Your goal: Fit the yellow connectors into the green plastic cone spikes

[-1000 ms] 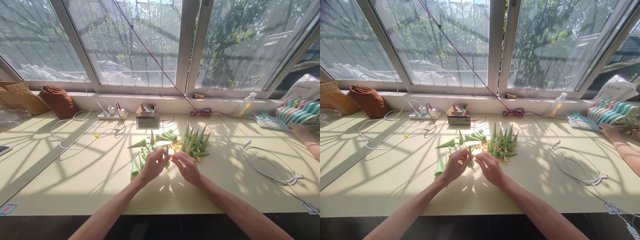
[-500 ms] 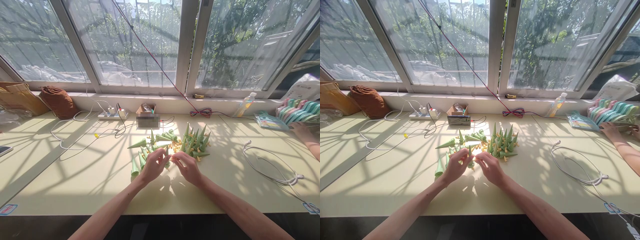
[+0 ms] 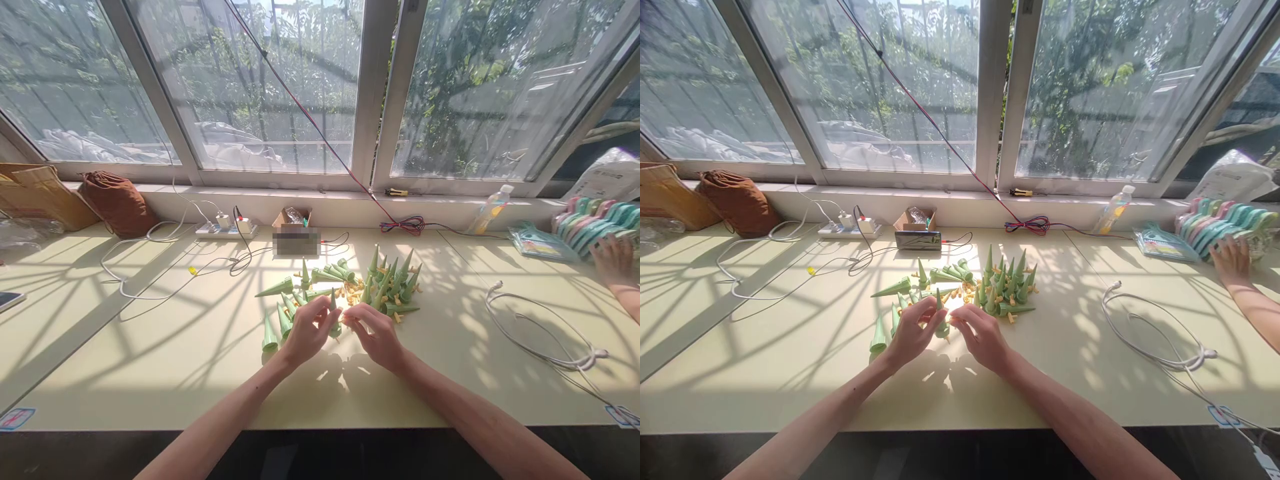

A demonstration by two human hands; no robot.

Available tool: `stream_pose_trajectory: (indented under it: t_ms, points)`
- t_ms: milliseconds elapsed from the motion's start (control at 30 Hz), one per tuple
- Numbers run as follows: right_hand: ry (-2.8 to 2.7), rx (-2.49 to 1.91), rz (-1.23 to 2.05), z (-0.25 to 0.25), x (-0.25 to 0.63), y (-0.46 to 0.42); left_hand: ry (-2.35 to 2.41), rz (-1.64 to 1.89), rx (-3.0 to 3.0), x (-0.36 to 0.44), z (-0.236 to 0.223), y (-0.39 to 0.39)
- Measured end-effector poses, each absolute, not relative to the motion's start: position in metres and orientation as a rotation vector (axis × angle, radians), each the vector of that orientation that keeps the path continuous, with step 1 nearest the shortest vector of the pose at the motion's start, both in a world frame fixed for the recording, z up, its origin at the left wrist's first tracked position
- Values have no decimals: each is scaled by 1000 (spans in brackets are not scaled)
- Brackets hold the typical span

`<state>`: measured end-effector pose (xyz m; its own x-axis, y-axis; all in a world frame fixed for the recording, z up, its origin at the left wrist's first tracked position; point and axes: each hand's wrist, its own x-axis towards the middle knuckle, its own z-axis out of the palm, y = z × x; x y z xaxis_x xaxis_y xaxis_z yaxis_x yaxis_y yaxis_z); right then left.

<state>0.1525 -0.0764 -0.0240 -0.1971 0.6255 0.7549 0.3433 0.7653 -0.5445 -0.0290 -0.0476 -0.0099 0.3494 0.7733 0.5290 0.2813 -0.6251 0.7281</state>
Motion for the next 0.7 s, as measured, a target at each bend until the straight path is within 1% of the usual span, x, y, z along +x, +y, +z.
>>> stream_pose_trajectory:
  t_ms: [167,267,567,700]
  points:
    - [-1816,-761,297,-25,153,-75,853,1336,2277,-28,-11,-46]
    - [-1814,-762,288,-26,153,-75,836,1339,2301,-28,-11,-46]
    - [-1772,-753,299,-27,152,-75,919,1239,2041,-26,-11,-50]
    - [-1766,-766,317,-27,153,-75,916,1247,2038,-26,-13,-50]
